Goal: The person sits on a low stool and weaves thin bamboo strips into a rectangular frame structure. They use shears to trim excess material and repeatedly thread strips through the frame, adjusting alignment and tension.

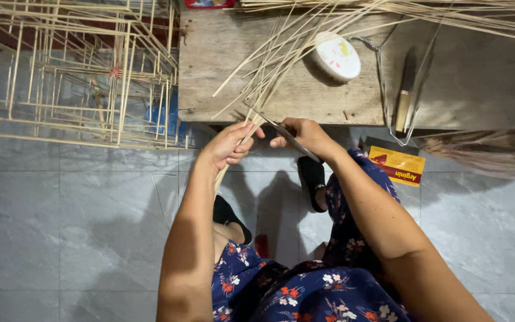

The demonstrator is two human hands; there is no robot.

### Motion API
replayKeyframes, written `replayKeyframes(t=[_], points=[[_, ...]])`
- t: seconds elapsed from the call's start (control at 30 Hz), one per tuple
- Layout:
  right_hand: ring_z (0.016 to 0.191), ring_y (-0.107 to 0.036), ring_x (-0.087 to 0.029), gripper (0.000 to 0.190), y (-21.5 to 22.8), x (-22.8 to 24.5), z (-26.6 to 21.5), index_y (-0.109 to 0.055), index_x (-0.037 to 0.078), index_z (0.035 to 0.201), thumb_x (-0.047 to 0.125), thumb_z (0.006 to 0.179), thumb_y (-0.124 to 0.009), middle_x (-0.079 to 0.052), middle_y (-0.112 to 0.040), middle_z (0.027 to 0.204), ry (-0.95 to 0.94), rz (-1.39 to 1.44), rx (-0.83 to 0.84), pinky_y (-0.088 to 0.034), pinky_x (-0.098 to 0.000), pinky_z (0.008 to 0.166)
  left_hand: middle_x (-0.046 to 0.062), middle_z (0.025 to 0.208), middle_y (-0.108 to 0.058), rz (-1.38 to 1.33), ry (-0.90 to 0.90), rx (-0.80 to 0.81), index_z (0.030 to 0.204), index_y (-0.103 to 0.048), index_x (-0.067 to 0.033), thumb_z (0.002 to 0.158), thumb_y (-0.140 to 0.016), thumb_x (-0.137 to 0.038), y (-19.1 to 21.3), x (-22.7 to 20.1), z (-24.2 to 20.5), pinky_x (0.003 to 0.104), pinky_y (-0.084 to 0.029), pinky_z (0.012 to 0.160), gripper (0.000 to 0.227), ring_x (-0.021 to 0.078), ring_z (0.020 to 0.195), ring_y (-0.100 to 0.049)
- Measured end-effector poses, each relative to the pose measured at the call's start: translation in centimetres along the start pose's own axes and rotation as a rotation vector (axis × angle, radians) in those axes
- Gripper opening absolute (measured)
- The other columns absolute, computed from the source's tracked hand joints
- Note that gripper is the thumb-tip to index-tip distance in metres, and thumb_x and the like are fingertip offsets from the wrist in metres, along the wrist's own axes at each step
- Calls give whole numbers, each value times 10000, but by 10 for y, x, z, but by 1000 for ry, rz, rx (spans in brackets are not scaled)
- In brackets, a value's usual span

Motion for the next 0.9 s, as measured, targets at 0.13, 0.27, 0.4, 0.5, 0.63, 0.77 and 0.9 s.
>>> replayKeyframes(t=[0.13,0.27,0.4,0.5,0.63,0.77,0.9], points=[[718,-605,-156,541,38,2,-19,-692,82,1073,436,717,-891,-53,-672,752,4,-130,-62,-491,-338,652,-80,557,-332,-22,-61,-120,1055,-613,-81,1059,-440,-455,7,-12,-14,217,-154,348,412,21,393,-233],[831,-711,-254,583,81,-4,-47,-672,90,1147,373,689,-895,-110,-740,897,17,-303,-166,-543,-394,743,-104,629,-333,70,-282,-255,1045,-603,-67,1079,-534,-406,22,-22,-33,210,-161,407,348,1,472,-257],[967,-703,-375,477,101,-20,-64,-685,121,1210,236,760,-796,-169,-742,1016,-60,-490,-275,-546,-467,827,-97,586,-332,47,-342,-418,941,-571,-86,1059,-530,-407,32,-19,-41,213,-154,389,345,8,439,-239],[1021,-668,-412,453,105,-30,-59,-669,109,1229,223,802,-769,-207,-711,1084,-46,-558,-365,-532,-489,866,-96,579,-321,90,-427,-517,888,-536,-100,1074,-516,-414,32,-19,-45,218,-158,401,365,10,450,-233],[1068,-628,-442,554,95,-40,-32,-630,101,1313,160,775,-748,-243,-660,1164,-2,-614,-504,-508,-502,918,-96,578,-317,177,-510,-593,859,-529,-103,1090,-501,-411,18,-15,-54,228,-179,413,387,14,465,-246],[1057,-599,-466,514,85,-43,-12,-612,96,1343,184,859,-761,-243,-643,1171,44,-563,-663,-494,-515,920,-97,589,-319,171,-593,-592,886,-538,-103,1101,-494,-404,-5,-14,-68,224,-196,434,373,14,481,-252],[1103,-622,-415,473,82,-26,-17,-665,118,1280,103,811,-731,-183,-673,1200,122,-558,-722,-512,-489,937,-95,613,-353,147,-695,-639,932,-554,-100,1105,-495,-394,-23,-20,-86,220,-213,451,346,13,504,-279]])
Point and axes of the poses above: each hand's wrist, its own z-axis towards the middle knuckle, its own y-axis out of the back of the hand, x = y × z, the point moved 4 cm from there along z, towards the middle knuckle
